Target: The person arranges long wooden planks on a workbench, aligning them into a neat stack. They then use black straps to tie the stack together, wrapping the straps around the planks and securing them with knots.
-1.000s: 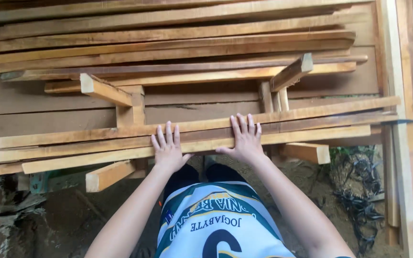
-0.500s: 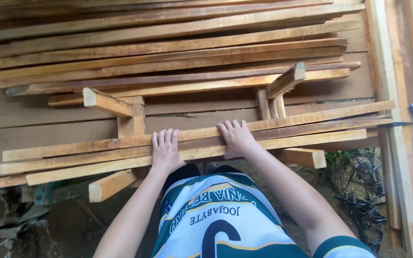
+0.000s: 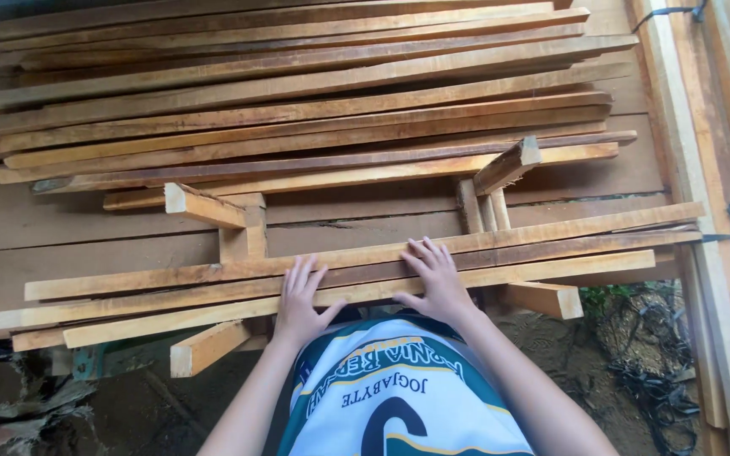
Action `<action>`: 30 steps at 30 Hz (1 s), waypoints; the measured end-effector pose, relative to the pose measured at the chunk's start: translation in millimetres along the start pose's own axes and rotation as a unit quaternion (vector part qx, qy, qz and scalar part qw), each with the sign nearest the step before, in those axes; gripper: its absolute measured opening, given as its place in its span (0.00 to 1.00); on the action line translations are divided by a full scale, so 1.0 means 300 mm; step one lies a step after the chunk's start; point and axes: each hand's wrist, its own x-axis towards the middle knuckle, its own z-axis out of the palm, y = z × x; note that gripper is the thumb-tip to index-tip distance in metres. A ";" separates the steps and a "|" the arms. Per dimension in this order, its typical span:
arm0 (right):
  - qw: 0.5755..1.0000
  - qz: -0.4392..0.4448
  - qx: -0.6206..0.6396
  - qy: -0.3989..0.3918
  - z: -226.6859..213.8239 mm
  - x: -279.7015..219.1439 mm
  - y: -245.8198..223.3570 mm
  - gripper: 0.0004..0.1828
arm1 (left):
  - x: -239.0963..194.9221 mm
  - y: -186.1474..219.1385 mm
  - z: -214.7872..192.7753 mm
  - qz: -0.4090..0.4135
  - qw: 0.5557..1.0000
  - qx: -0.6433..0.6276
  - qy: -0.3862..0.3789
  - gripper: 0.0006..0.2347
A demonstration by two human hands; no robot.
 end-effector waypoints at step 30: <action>0.437 0.539 0.701 0.164 -0.015 0.048 0.120 0.47 | 0.082 -0.041 0.001 -0.544 0.525 -0.642 0.131 0.27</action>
